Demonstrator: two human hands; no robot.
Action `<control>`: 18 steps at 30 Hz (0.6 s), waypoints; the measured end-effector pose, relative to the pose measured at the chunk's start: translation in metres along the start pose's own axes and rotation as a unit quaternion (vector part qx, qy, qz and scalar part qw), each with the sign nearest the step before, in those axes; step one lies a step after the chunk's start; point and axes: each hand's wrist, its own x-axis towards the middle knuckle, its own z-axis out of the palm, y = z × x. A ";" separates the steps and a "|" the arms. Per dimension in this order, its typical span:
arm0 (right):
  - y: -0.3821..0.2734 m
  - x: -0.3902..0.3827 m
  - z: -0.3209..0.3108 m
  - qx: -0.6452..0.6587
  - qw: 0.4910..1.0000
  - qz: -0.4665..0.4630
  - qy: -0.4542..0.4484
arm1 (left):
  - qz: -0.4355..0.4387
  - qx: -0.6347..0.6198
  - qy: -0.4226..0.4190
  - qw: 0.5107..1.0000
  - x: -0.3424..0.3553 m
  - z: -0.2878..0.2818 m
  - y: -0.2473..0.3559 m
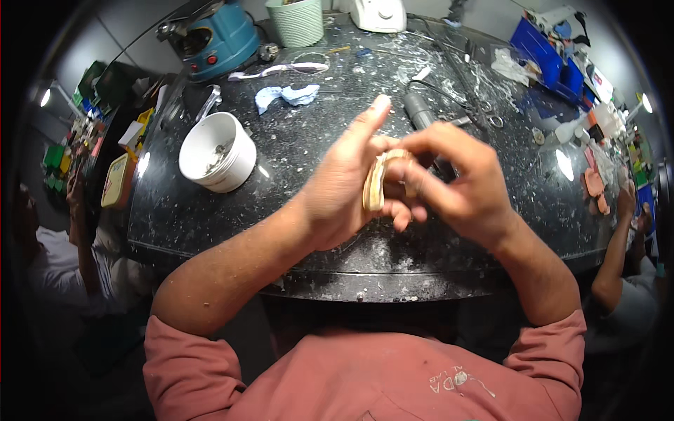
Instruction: The person trims a clear dental retainer using a rotary tool, fits it onto a plaster dental cast, and grinds the edges of the retainer with the rotary tool.
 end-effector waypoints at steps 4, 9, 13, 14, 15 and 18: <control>0.012 0.007 -0.007 0.168 0.971 0.158 0.064 | 0.047 -0.025 -0.002 0.999 0.004 0.002 0.003; 0.022 0.005 -0.005 0.002 0.993 0.076 0.090 | 0.037 -0.032 -0.012 0.999 0.006 -0.003 -0.001; 0.022 0.007 -0.012 -0.038 0.992 -0.047 0.112 | 0.019 0.016 0.004 1.000 0.006 -0.004 -0.004; 0.021 0.007 -0.013 -0.039 0.992 -0.047 0.114 | 0.018 0.018 0.003 1.000 0.006 -0.003 -0.005; 0.021 0.006 -0.015 -0.046 0.988 -0.099 0.109 | 0.023 0.016 0.002 1.000 0.007 -0.002 -0.005; 0.019 0.006 -0.010 -0.032 0.982 -0.140 0.122 | 0.038 0.016 0.005 0.999 0.007 0.004 -0.005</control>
